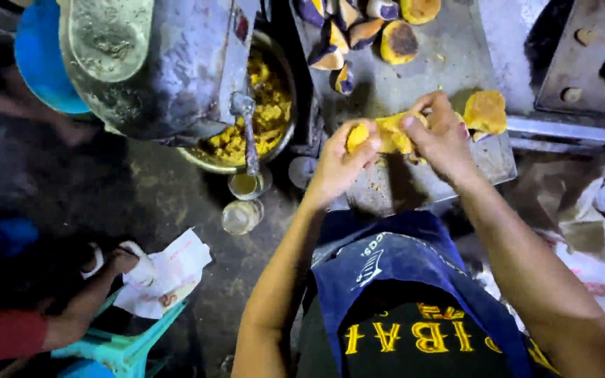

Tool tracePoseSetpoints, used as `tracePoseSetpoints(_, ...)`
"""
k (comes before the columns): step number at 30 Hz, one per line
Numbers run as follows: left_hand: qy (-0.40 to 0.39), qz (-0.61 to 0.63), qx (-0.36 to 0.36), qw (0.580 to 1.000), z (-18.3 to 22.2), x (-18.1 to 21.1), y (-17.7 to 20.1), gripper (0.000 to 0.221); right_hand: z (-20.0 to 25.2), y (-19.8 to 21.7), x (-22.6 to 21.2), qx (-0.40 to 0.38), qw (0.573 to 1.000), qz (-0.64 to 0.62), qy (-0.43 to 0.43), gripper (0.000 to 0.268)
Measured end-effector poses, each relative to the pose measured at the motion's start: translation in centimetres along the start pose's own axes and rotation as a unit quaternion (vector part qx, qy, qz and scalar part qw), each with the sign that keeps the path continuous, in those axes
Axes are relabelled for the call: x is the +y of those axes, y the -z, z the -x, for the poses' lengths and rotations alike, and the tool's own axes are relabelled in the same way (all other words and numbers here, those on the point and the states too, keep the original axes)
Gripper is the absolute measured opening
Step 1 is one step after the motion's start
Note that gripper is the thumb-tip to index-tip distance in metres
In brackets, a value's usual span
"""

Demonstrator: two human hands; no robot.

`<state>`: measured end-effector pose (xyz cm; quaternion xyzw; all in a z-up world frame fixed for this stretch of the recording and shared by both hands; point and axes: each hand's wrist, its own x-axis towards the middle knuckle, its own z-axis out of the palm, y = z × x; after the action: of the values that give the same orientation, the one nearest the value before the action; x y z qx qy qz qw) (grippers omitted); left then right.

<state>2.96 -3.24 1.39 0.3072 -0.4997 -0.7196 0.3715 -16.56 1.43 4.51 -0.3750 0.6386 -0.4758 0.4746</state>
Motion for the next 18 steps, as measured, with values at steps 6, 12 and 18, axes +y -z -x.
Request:
tracePoseSetpoints(6, 0.012, -0.064, -0.031, 0.997, -0.6, 2.7, -2.9, 0.048, 0.6, 0.7, -1.0, -0.046, 0.983, 0.125, 0.126, 0.042)
tracePoseSetpoints(12, 0.025, -0.142, 0.096, 0.985, -0.3, 1.6, -5.8, 0.033, 2.7, -0.3, -1.4, -0.009, 0.983, 0.156, 0.101, 0.055)
tracePoseSetpoints(18, 0.043, -0.153, 0.126, 0.979, -0.1, 2.0, -6.2, 0.027, 1.0, -0.5, 0.3, -0.007, 0.983, 0.171, 0.068, 0.042)
